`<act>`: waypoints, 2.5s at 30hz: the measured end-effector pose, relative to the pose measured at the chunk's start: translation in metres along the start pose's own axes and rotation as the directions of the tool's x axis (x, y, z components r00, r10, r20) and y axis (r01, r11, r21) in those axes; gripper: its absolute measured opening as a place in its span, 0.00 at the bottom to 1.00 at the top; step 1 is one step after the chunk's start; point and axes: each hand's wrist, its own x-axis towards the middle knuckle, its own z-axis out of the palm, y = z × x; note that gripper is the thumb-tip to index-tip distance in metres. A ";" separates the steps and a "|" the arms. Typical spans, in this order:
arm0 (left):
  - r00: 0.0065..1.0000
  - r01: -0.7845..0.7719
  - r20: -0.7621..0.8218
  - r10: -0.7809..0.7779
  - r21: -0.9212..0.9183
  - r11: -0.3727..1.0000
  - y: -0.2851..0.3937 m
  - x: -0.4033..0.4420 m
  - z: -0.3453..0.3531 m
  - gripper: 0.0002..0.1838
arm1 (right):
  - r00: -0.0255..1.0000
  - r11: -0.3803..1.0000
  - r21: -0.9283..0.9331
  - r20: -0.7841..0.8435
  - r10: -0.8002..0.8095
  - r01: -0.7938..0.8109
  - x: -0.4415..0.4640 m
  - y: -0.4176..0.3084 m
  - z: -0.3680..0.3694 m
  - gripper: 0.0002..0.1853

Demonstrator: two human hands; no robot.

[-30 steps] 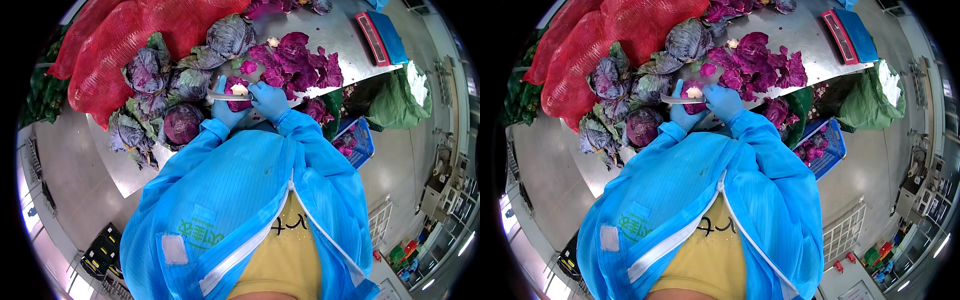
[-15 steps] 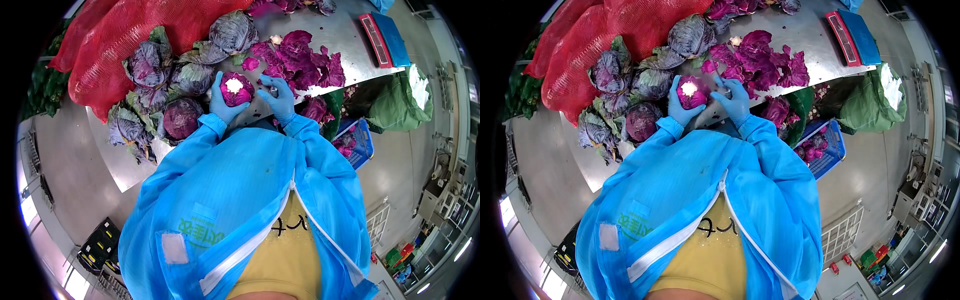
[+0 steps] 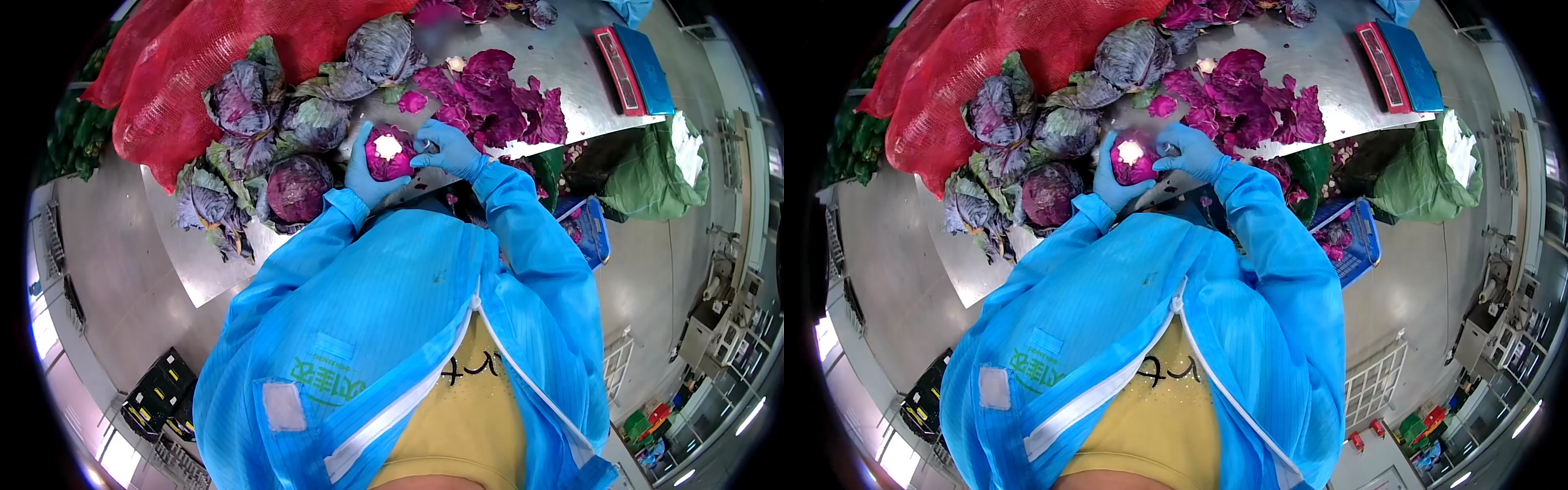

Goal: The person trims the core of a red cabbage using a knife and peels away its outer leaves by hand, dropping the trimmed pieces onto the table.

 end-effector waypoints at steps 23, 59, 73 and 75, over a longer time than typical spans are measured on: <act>0.996 0.087 0.031 -0.086 -0.039 0.995 0.000 0.017 -0.007 0.65 | 0.977 0.939 0.275 0.003 0.212 -0.205 0.002 0.002 0.003 0.21; 0.992 0.101 0.066 -0.110 0.126 0.987 0.007 0.027 -0.005 0.62 | 0.947 0.719 0.643 0.029 0.321 -0.263 -0.005 0.014 0.009 0.15; 0.993 0.105 0.039 -0.114 0.179 0.978 -0.003 0.034 0.000 0.60 | 0.933 0.766 0.601 -0.089 0.350 -0.230 -0.012 0.018 0.009 0.19; 0.992 0.104 0.046 -0.114 0.182 0.978 0.000 0.034 -0.001 0.61 | 0.927 0.775 0.570 -0.059 0.369 -0.272 -0.009 0.020 0.007 0.18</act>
